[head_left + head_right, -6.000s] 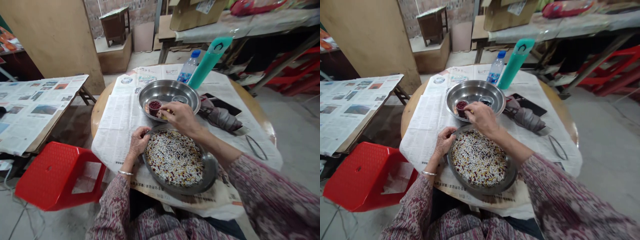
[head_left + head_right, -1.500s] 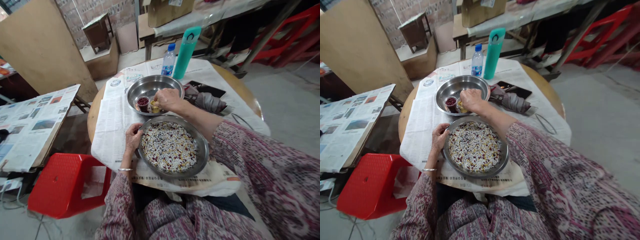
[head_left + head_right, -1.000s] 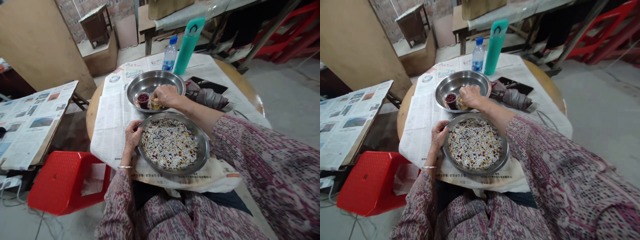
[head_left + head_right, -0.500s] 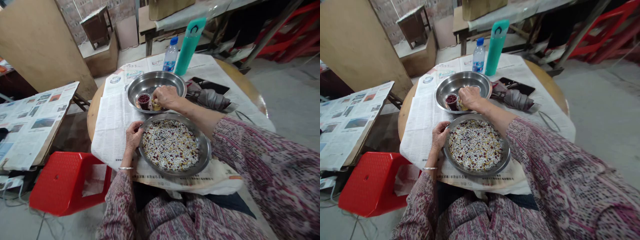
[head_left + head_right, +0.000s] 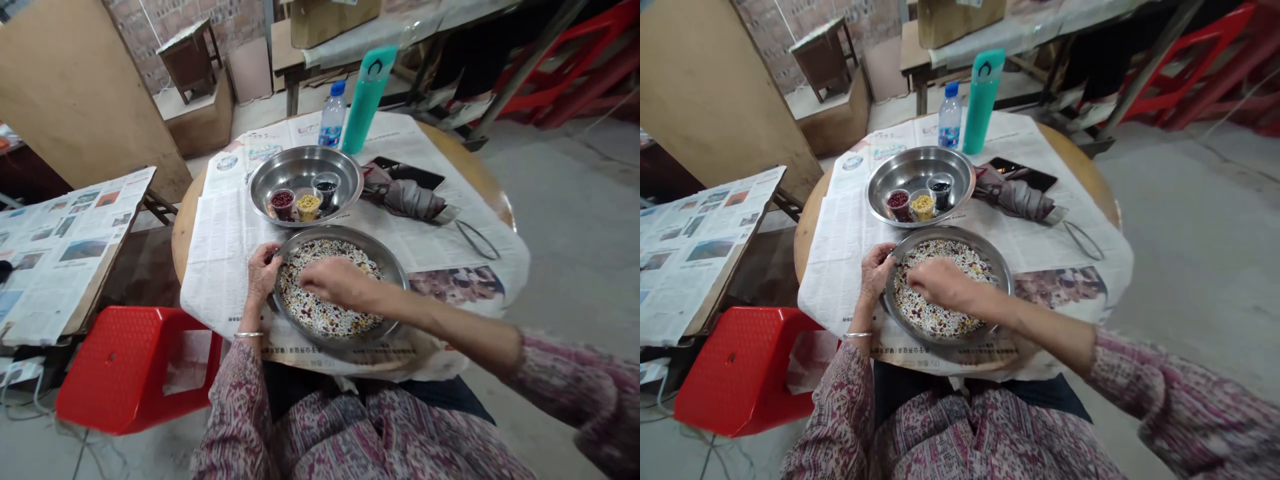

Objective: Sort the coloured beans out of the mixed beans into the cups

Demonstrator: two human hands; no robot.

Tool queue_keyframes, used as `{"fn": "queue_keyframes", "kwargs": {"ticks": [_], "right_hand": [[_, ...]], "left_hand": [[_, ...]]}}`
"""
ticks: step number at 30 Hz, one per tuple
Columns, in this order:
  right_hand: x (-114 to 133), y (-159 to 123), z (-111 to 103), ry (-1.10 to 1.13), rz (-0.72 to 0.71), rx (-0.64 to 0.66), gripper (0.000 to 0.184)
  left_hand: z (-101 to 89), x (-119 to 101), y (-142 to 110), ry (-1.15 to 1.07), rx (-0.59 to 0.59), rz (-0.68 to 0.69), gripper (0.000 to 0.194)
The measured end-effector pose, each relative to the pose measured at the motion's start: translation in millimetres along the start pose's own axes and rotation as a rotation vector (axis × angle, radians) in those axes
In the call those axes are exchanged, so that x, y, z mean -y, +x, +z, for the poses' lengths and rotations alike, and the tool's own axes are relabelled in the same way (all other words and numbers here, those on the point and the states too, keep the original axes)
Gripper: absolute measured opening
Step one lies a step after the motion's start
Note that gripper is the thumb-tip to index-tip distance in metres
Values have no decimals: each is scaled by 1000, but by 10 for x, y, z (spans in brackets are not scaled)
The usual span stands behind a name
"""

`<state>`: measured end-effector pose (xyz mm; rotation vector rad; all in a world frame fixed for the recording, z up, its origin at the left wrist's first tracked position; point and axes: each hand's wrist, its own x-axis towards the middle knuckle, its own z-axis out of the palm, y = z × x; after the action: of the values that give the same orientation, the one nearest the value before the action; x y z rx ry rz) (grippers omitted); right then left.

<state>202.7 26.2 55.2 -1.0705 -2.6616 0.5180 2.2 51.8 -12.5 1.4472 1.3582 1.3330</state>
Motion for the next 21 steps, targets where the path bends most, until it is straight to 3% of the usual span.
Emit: {"fn": "queue_keyframes", "kwargs": {"ticks": [2,4,9,12,14,18,21], "right_hand": [[97,-112,200,-67,-65,51,19],[47,-146,277,-140,-12,40,21],[-403,-150,92,-278,329,-132,27],[-486,-189,39,-312,443,-141,27],[-395,-236,92,-298,406,-117,27],[-77,-395,313,-168,159,-55,21],[27,-555,431,-73,16,-44,17]], "left_hand": [[-2,-22,5,12,-9,-15,26],[0,-35,12,-2,-10,-30,26],[4,-20,33,-76,-11,-50,27],[-7,-10,39,-75,-8,-72,28],[-19,-14,40,-60,-11,-73,28],[-33,-26,40,-27,-11,-58,26],[-25,-11,35,-20,-14,-36,25]]}}
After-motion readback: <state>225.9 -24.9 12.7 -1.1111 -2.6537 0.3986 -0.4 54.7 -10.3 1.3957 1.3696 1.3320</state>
